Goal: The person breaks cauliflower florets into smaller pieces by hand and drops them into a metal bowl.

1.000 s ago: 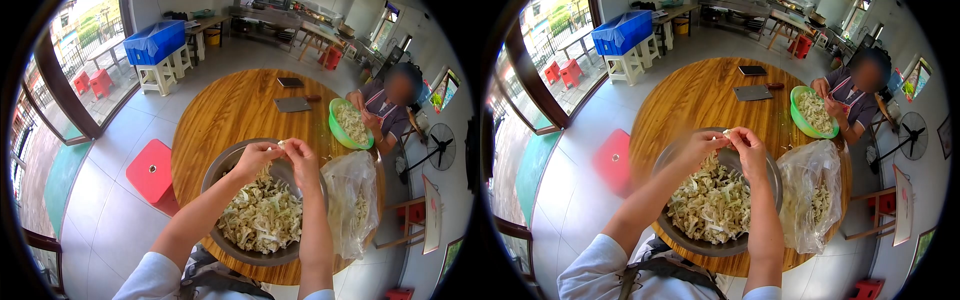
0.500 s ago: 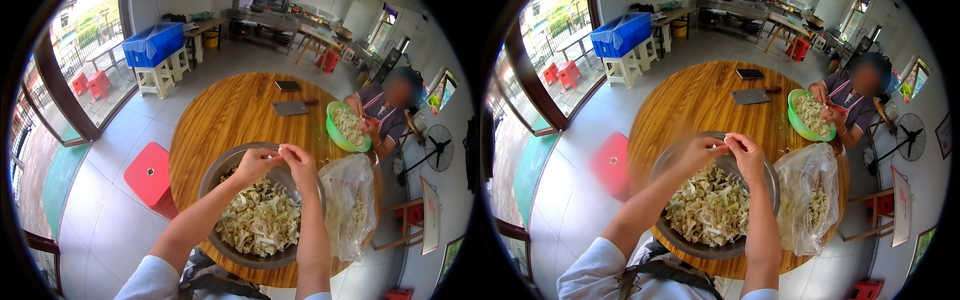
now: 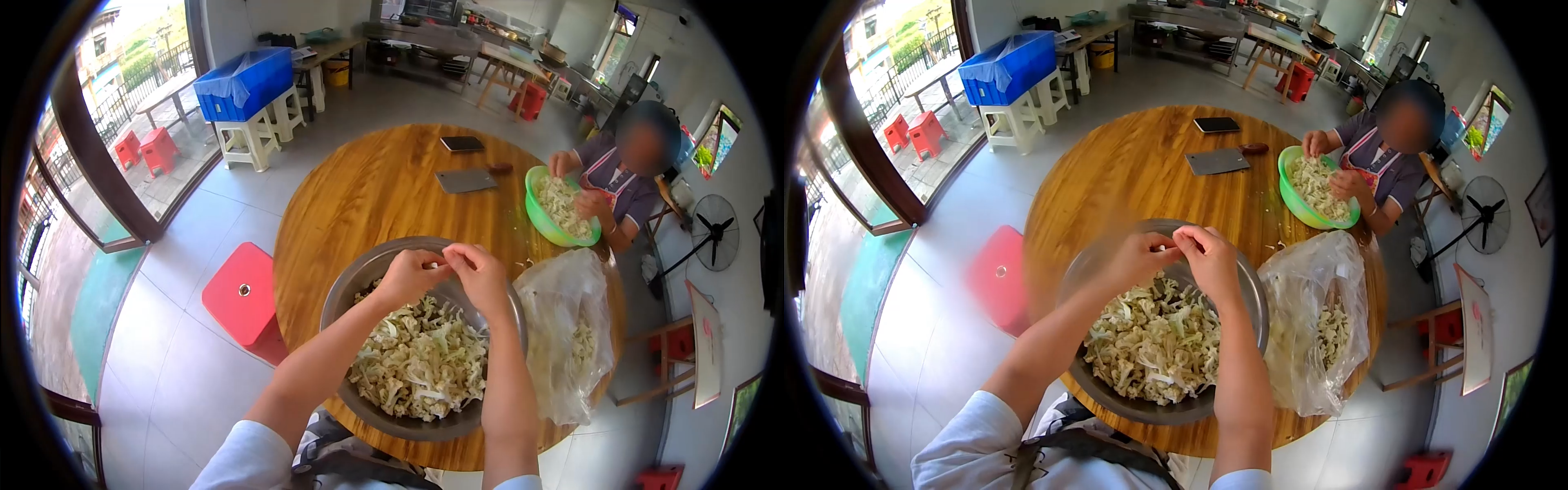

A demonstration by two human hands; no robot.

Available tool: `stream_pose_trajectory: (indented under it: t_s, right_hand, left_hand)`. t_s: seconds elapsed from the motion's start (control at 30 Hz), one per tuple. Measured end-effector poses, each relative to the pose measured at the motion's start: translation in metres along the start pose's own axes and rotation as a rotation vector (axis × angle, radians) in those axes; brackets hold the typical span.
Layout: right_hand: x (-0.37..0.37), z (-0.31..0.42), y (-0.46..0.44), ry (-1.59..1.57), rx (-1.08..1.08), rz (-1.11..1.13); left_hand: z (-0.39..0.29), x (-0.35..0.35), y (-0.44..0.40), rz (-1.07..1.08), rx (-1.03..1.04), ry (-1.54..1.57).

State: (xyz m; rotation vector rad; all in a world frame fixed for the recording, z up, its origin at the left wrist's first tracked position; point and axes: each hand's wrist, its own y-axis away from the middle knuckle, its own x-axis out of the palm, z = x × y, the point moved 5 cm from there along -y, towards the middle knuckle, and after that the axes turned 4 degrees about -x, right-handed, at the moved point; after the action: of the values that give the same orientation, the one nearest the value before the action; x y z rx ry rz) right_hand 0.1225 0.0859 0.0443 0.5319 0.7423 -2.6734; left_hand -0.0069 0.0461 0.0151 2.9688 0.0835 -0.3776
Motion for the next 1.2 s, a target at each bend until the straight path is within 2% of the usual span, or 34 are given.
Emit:
stream_pose_trajectory:
  t_s: [0.13, 0.17, 0.4, 0.43, 0.53, 0.67, 0.87, 0.97, 1.2]
  right_hand:
    - [0.0, 0.008, 0.0, 0.131, -0.048, -0.012]
    - [-0.001, 0.01, -0.001, 0.126, -0.035, -0.008]
    - [0.009, 0.008, 0.002, 0.054, -0.11, -0.155]
    - [0.008, 0.007, 0.001, 0.055, -0.135, -0.16]
    - [0.012, -0.009, 0.001, -0.237, 0.22, -0.098]
    - [0.019, -0.023, 0.003, -0.569, 0.357, -0.16]
    - [0.022, -0.016, 0.009, -0.909, 0.487, -0.281]
    - [0.024, -0.021, 0.009, -1.077, 0.504, -0.268]
    - [0.027, -0.018, 0.011, -1.282, 0.511, -0.315]
  left_hand:
    - [-0.004, -0.001, -0.001, -0.044, 0.104, 0.053]
    - [-0.003, -0.001, -0.001, -0.005, 0.034, 0.076]
    - [0.01, -0.003, -0.007, -0.042, 0.028, 0.335]
    - [0.0, -0.007, 0.001, -0.052, -0.038, 0.293]
    - [0.005, -0.005, -0.001, 0.017, -0.068, 0.335]
    - [0.01, -0.003, -0.005, -0.043, -0.047, 0.397]
    - [0.009, -0.004, -0.005, 0.024, -0.052, 0.517]
    - [0.007, -0.004, -0.006, 0.003, -0.013, 0.552]
    - [0.005, 0.004, -0.008, 0.062, 0.058, 0.799]
